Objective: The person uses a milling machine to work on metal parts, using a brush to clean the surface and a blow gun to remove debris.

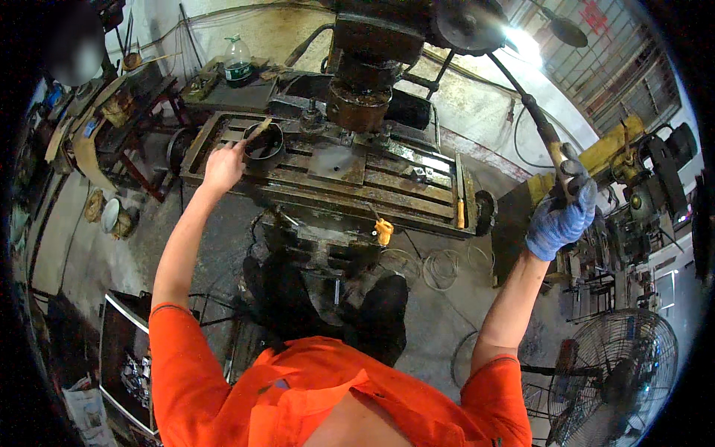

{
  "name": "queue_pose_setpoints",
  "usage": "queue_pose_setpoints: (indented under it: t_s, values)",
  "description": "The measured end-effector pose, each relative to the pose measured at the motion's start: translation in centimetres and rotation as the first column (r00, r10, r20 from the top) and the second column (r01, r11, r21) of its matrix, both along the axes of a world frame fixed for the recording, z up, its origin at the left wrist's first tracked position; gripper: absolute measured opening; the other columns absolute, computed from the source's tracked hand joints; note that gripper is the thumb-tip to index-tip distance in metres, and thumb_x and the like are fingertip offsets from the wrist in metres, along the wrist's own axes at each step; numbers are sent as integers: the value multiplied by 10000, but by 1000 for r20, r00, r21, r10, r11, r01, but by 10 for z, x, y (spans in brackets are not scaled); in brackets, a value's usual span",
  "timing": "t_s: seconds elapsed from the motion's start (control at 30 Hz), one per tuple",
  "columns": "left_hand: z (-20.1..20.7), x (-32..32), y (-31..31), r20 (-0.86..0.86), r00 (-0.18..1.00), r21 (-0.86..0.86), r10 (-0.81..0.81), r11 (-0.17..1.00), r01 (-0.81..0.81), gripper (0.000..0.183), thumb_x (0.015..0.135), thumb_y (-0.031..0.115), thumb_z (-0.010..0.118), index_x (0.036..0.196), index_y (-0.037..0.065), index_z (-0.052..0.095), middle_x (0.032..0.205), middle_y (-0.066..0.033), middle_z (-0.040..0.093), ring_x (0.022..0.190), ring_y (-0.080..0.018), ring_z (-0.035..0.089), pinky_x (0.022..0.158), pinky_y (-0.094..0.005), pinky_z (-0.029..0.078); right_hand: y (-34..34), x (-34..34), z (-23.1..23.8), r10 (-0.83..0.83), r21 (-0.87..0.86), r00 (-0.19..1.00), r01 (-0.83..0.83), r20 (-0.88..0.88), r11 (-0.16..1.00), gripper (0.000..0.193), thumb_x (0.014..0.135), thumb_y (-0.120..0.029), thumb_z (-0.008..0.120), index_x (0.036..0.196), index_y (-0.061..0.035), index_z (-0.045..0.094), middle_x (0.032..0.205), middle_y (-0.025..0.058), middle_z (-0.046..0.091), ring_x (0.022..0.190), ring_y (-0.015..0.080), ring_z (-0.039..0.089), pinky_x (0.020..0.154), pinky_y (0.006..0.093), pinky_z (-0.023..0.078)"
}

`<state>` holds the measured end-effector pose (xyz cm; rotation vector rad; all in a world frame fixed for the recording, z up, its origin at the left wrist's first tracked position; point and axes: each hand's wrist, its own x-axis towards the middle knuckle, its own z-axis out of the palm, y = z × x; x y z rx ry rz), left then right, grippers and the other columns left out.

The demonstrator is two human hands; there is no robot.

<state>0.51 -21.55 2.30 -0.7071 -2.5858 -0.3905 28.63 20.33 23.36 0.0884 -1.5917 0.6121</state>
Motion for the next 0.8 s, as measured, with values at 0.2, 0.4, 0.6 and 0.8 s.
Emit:
queue_pose_setpoints:
  t_s: [0.2,0.4,0.6,0.8]
  values:
    - [2,32,65,281,943,689,-177,721,-70,228,816,116,503,992,-1,588,838,-197,612,795,-362,582,683,-376,462,3,-8,-5,160,-1,980,-161,-122,987,228,862,-187,451,813,6,564,835,148,601,877,288,590,814,386,442]
    - [-4,14,147,173,980,599,-95,800,-28,196,807,134,503,927,21,609,812,-208,602,798,-361,580,691,-423,456,-5,-7,2,-2,21,999,3,-35,1000,358,869,-299,417,775,15,562,814,134,605,894,291,580,868,427,391]
    - [-20,10,180,178,982,545,-68,837,-41,204,794,124,504,938,23,607,826,-215,599,809,-362,579,702,-438,460,-8,-6,-9,-147,78,989,148,-21,986,377,887,-294,397,785,26,570,841,125,610,909,284,574,878,432,386]
    - [-22,14,177,178,975,598,-134,802,1,226,790,125,499,951,13,612,856,-197,608,837,-351,583,726,-411,466,3,-3,-21,-7,21,1000,8,-14,1000,220,894,-83,391,830,15,576,909,132,625,870,237,598,814,350,448]
